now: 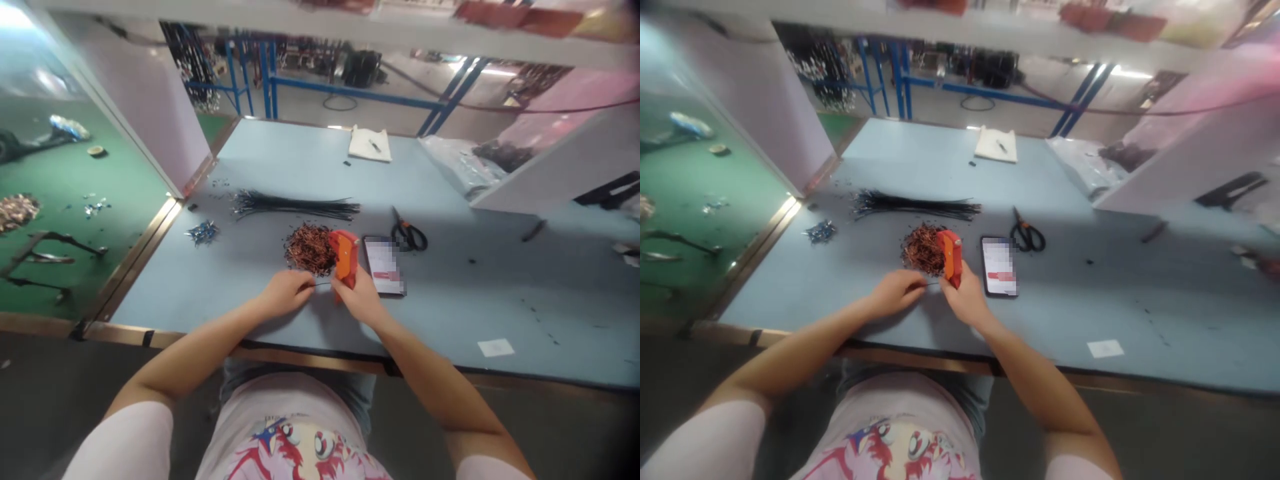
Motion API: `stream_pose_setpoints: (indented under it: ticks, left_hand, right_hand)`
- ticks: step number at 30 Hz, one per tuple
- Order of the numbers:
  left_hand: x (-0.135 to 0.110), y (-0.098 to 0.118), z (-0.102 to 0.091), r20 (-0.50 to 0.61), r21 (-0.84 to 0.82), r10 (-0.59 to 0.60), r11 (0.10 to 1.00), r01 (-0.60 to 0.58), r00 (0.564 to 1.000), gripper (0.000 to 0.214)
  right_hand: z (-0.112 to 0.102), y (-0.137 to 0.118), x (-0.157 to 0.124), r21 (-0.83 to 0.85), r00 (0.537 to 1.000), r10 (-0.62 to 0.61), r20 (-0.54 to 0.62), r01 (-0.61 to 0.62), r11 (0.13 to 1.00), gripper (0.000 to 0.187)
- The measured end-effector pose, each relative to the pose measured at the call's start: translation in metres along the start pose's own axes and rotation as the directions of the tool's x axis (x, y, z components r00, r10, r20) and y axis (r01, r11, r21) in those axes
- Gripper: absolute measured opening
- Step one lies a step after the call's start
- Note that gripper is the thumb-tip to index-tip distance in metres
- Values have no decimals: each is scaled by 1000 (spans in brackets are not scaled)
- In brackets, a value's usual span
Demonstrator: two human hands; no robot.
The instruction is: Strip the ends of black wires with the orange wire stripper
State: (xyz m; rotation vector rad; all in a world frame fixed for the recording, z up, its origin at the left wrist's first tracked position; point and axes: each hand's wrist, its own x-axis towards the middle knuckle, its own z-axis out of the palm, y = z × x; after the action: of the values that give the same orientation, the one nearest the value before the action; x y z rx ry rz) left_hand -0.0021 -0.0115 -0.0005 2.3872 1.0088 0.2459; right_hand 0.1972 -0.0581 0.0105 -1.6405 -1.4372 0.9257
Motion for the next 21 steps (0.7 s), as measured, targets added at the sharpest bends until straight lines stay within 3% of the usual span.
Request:
stream_pose_setpoints:
  ticks: [5, 7, 10, 12, 14, 17, 19, 21]
  left_hand:
    - [6, 6, 10, 54, 166, -22, 986, 13, 998, 24]
    - [5, 4, 8, 54, 264, -74, 963, 57, 996, 28]
    - [-10, -4, -3, 10, 400, -189, 901, 169, 982, 28]
    - [-31, -13, -13, -77, 457, -289, 840, 291, 954, 25]
    - [-59, -25, -20, -208, 473, -405, 755, 454, 890, 28]
    - [-96, -41, -21, -393, 416, -555, 603, 680, 733, 34]
    - [-107, -48, -18, -459, 369, -612, 528, 765, 644, 34]
    - [-107, -50, -15, -477, 335, -642, 499, 799, 601, 32]
  right_hand:
    - [-9, -10, 3, -41, 994, -63, 84, 67, 997, 15]
    - [-15, -15, 1, -160, 988, -82, 127, 102, 982, 19]
    - [-18, -19, -5, -475, 973, -163, 161, 221, 852, 26]
    - [-13, -18, -9, -559, 957, -248, 151, 289, 777, 28]
    - [-5, -16, -11, -576, 936, -314, 159, 346, 741, 24]
    - [10, -9, -11, -572, 889, -405, 213, 449, 686, 22]
    - [18, -5, -11, -566, 869, -439, 229, 486, 666, 23]
    - [23, -2, -10, -565, 856, -455, 244, 507, 651, 24]
